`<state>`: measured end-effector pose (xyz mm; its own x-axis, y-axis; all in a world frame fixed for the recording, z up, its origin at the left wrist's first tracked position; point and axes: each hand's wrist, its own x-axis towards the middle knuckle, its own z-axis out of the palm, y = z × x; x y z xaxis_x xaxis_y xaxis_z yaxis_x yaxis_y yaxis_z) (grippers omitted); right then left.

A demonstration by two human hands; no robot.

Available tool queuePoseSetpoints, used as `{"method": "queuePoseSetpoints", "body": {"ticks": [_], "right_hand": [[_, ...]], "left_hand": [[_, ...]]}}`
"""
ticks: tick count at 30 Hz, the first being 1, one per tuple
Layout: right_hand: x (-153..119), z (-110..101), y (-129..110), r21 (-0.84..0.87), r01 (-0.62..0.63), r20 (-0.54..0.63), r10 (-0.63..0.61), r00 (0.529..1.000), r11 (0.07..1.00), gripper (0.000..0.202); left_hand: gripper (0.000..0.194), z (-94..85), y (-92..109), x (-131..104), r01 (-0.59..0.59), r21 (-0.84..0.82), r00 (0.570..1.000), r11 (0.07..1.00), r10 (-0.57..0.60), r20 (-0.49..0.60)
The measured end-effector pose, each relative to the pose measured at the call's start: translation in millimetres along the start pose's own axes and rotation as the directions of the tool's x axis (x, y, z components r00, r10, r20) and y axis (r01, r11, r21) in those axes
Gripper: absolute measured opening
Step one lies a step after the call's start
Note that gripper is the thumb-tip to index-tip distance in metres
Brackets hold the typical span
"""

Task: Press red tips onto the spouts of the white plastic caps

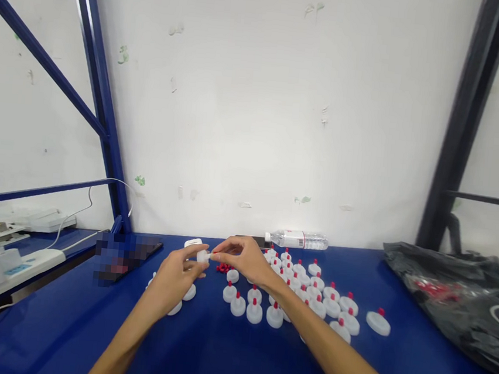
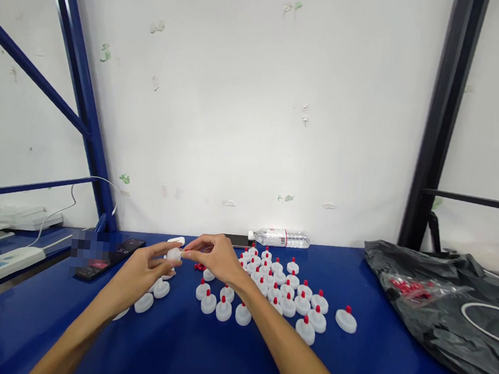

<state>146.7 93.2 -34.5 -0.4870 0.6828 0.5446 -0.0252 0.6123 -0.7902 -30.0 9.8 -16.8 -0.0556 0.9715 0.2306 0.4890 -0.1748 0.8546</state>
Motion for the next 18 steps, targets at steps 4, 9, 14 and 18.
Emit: {"method": "queuePoseSetpoints", "body": {"ticks": [4,9,14,18], "right_hand": [[-2,10,-11,-0.066,0.104,-0.079,-0.109,0.991,0.992,0.017],[-6,23,-15,-0.117,0.163,-0.129,-0.178,0.976,0.980,0.008],[-8,29,-10,-0.192,0.206,-0.081,-0.225,0.971,0.959,0.013],[-12,30,-15,-0.332,0.198,-0.083,-0.238,0.968,0.922,0.032]], "left_hand": [[0.072,-2.7,12,-5,0.064,-0.334,0.998,0.940,-0.058,0.026],[0.061,-3.6,15,-7,0.078,-0.436,0.995,0.897,-0.041,0.094],[0.042,-1.3,12,-5,0.067,-0.469,0.990,0.881,-0.002,0.140],[0.047,-1.9,11,-2,0.013,-0.429,1.000,0.903,-0.021,-0.013]]}}
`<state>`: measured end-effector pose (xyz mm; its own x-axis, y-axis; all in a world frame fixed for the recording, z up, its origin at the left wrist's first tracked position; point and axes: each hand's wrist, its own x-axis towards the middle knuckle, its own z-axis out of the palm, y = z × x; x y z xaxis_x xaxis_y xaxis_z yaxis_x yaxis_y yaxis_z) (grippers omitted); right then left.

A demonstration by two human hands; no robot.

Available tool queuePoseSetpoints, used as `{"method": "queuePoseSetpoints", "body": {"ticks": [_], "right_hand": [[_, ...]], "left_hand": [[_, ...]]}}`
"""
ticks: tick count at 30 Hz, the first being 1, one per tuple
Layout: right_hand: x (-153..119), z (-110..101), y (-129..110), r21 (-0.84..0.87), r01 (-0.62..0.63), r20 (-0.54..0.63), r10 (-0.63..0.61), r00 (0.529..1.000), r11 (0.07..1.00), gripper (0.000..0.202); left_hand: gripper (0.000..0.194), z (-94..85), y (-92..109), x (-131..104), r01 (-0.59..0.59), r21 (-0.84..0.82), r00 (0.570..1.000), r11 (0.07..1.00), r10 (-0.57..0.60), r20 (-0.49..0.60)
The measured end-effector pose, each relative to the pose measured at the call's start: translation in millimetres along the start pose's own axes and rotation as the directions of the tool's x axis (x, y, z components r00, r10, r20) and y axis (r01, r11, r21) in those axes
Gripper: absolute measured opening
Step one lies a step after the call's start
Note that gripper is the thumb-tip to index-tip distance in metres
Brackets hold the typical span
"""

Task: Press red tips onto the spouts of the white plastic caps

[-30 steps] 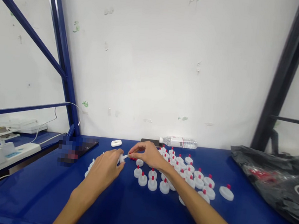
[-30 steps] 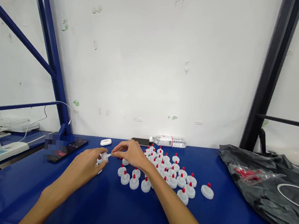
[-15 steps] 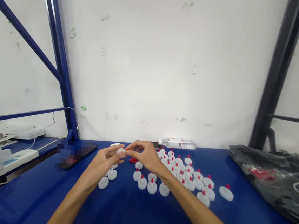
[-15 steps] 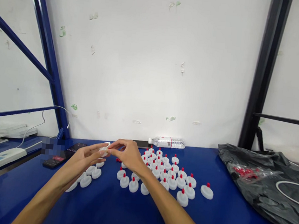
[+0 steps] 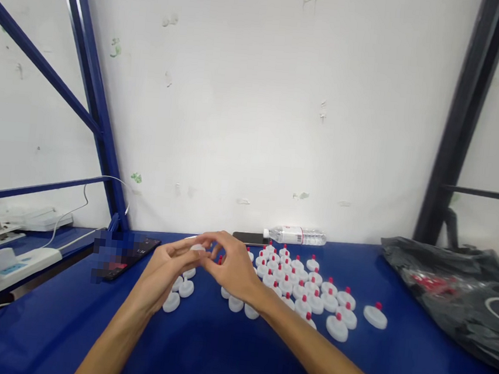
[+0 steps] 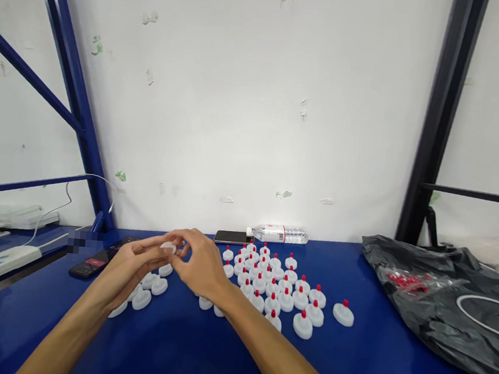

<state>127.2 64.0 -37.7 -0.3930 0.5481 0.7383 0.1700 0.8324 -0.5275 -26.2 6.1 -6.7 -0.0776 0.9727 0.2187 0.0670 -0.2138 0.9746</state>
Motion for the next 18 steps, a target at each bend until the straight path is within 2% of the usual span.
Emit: {"method": "queuePoseSetpoints", "body": {"ticks": [3,5,7,10,12,15,18], "right_hand": [[-5,0,-5,-0.305,-0.008,-0.002,0.007,1.000,0.952,0.044],[-10,3,-4,-0.534,0.019,0.071,0.022,0.997,0.845,0.038],[-14,9,0,-0.670,0.059,0.150,0.058,0.987,0.740,0.031],[-20,19,8,-0.762,0.081,0.231,0.153,0.961,0.643,0.031],[-21,21,12,-0.800,0.083,0.289,0.259,0.922,0.594,0.028],[-20,17,15,-0.822,0.082,0.336,0.365,0.868,0.563,0.021],[-18,8,19,-0.839,0.056,0.318,0.403,0.859,0.542,0.019]], "left_hand": [[0.045,-3.9,2,1,-0.034,0.140,0.983,0.990,0.058,-0.176],[0.042,-5.9,5,1,-0.048,0.192,0.966,0.980,0.094,-0.240],[0.043,-6.0,8,-2,-0.067,0.197,0.958,0.978,0.118,-0.262],[0.045,-3.1,10,-4,-0.068,0.213,0.968,0.975,0.116,-0.221],[0.046,-0.6,8,-3,-0.049,0.239,0.982,0.970,0.091,-0.168],[0.049,1.9,-3,2,-0.028,0.327,0.996,0.945,0.055,-0.074],[0.044,4.4,-20,6,-0.022,0.496,0.999,0.868,-0.005,0.054]]}}
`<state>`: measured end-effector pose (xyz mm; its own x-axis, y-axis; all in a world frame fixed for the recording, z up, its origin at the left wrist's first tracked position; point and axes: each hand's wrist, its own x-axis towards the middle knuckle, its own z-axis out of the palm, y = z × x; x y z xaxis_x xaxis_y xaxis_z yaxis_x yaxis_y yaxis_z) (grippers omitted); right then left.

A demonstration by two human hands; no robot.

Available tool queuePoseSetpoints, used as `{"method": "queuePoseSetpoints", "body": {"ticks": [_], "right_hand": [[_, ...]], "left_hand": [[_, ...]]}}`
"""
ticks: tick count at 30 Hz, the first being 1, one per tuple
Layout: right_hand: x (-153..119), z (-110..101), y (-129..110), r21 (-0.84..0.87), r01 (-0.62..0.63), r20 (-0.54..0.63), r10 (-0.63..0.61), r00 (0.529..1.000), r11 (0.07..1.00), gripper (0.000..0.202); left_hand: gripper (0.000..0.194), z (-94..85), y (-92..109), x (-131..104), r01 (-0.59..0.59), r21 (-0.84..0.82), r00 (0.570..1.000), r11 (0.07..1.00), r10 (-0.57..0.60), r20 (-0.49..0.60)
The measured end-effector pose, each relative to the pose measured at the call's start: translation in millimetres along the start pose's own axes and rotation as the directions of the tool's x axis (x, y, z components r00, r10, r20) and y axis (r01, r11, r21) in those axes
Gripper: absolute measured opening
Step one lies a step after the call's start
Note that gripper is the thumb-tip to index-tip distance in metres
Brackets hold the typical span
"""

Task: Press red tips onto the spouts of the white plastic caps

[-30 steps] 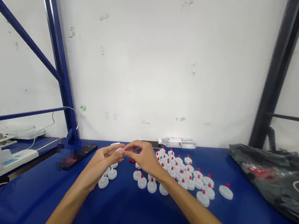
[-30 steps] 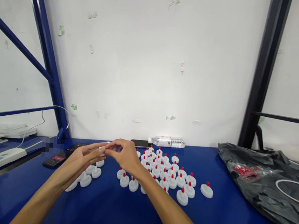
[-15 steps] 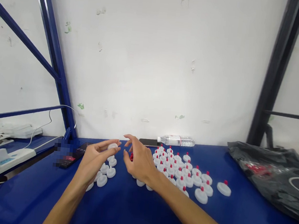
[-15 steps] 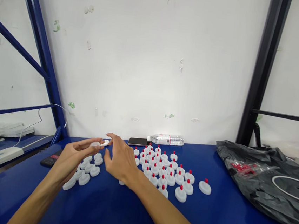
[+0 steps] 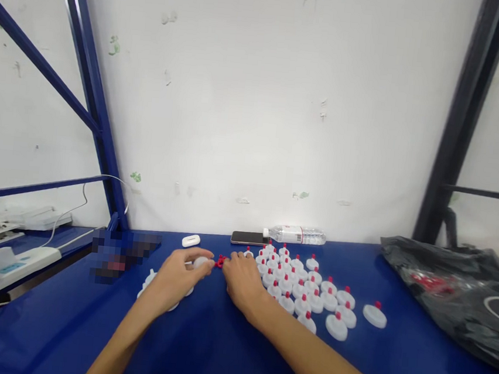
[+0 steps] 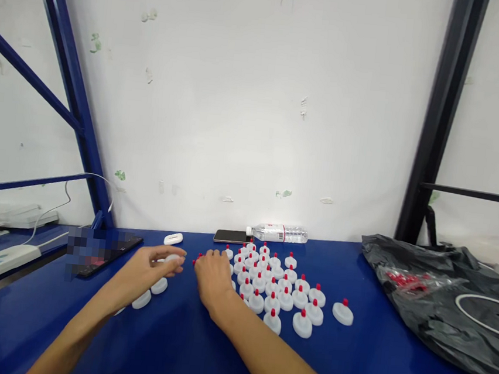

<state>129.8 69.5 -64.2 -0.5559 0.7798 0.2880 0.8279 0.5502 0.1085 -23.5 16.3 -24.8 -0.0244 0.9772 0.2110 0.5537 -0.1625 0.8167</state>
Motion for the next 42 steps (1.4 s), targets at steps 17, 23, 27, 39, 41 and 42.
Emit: {"method": "queuePoseSetpoints", "body": {"ticks": [17,23,27,39,41,42], "right_hand": [[8,0,35,-0.088,-0.070,-0.075,0.064,0.995,0.994,0.025],[10,8,27,-0.073,0.180,-0.111,-0.188,0.976,0.981,0.025],[10,11,26,-0.068,0.217,-0.066,-0.221,0.973,0.974,0.021],[13,16,23,-0.085,0.219,-0.084,-0.226,0.970,0.972,0.019],[13,16,23,-0.089,0.219,-0.096,-0.227,0.969,0.972,0.020],[14,16,24,-0.084,0.218,-0.106,-0.227,0.968,0.972,0.021]], "left_hand": [[0.029,34.8,-4,-13,-0.173,0.321,0.973,0.931,0.111,0.203],[0.034,5.0,-7,-5,-0.104,0.628,0.992,0.771,0.126,0.010],[0.034,-17.8,-18,0,-0.005,0.744,0.998,0.669,0.049,-0.038],[0.016,-8.3,-29,2,-0.035,0.775,0.999,0.631,0.020,0.029],[0.016,-0.9,-30,3,-0.064,0.763,0.998,0.644,0.031,0.058],[0.016,2.8,-31,3,-0.074,0.756,0.997,0.650,0.032,0.070]]}}
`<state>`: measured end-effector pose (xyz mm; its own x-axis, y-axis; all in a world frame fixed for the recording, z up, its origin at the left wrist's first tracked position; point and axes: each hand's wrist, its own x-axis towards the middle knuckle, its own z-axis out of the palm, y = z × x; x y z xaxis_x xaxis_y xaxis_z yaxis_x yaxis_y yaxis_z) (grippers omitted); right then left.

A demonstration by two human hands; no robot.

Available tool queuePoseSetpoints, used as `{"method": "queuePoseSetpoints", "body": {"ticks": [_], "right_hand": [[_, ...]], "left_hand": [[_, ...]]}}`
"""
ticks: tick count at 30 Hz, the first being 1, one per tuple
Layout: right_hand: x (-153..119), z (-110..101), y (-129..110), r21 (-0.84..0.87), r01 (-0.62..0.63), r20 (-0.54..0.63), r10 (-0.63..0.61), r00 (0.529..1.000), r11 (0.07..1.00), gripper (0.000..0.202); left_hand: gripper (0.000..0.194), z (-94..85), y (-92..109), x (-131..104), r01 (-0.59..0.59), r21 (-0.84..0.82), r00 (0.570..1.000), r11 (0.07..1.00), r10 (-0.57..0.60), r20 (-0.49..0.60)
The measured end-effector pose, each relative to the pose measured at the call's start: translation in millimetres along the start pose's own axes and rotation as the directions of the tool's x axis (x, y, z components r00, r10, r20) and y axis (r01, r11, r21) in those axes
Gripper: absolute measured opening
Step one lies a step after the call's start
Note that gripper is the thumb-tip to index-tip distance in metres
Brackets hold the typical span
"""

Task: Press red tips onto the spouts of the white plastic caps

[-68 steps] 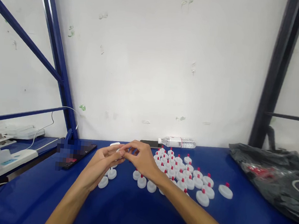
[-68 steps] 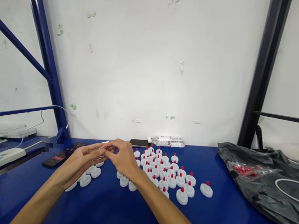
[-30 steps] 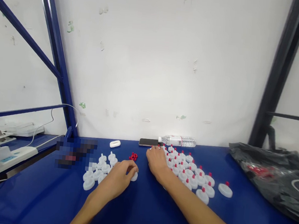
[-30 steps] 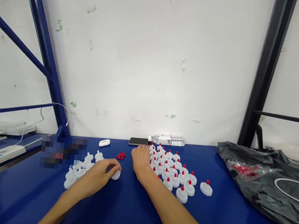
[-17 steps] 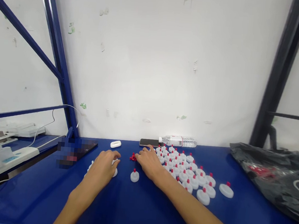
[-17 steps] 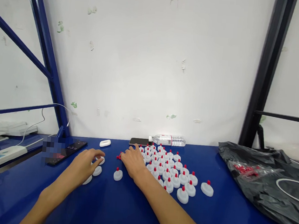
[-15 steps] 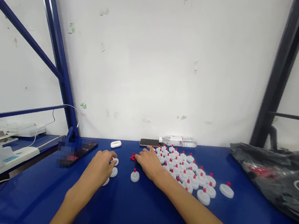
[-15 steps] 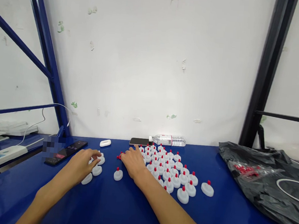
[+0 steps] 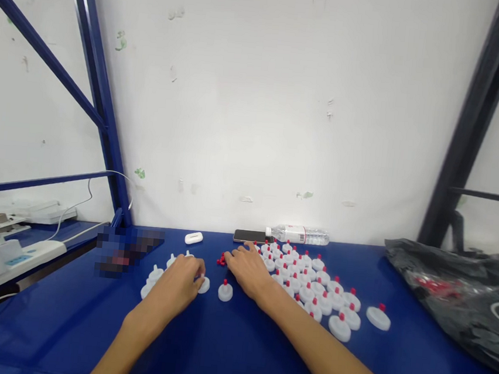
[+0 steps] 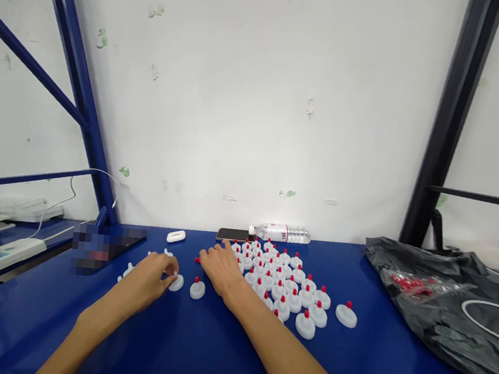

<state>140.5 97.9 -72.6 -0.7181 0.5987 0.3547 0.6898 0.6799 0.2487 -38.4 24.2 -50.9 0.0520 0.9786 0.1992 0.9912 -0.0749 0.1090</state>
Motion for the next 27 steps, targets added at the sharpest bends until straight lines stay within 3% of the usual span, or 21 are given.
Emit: {"method": "queuePoseSetpoints", "body": {"ticks": [5,11,13,15,16,18,21,27], "right_hand": [[0,-2,2,0.173,-0.027,-0.052,0.037,0.998,0.985,0.021],[2,-8,-3,0.365,-0.058,-0.115,0.107,0.988,0.929,0.013],[4,-8,-5,0.583,-0.071,-0.139,0.185,0.973,0.809,0.011],[6,-8,-7,0.810,-0.079,-0.117,0.291,0.950,0.581,0.009],[7,-7,-8,0.879,-0.083,-0.089,0.332,0.939,0.470,0.008],[7,-6,-9,0.935,-0.096,-0.041,0.374,0.927,0.341,0.007],[7,-3,-10,0.966,-0.080,-0.020,0.377,0.926,0.246,0.009],[7,1,-11,0.977,-0.075,-0.007,0.383,0.924,0.199,0.010]], "left_hand": [[0.024,10.5,8,-2,-0.013,-0.015,0.999,1.000,0.014,0.034],[0.025,0.3,16,-4,0.002,0.002,1.000,1.000,-0.002,-0.017],[0.029,-3.4,16,-4,0.015,0.018,0.998,1.000,-0.014,-0.059],[0.031,-5.4,16,-3,0.036,0.042,0.994,0.998,-0.031,-0.109],[0.031,-5.8,15,-3,0.049,0.053,0.991,0.997,-0.042,-0.130],[0.033,-6.0,15,-3,0.069,0.062,0.987,0.996,-0.059,-0.152],[0.033,-5.7,15,-2,0.067,0.058,0.988,0.996,-0.058,-0.144],[0.036,-1.1,11,1,0.049,-0.007,0.983,0.999,-0.049,-0.176]]}}
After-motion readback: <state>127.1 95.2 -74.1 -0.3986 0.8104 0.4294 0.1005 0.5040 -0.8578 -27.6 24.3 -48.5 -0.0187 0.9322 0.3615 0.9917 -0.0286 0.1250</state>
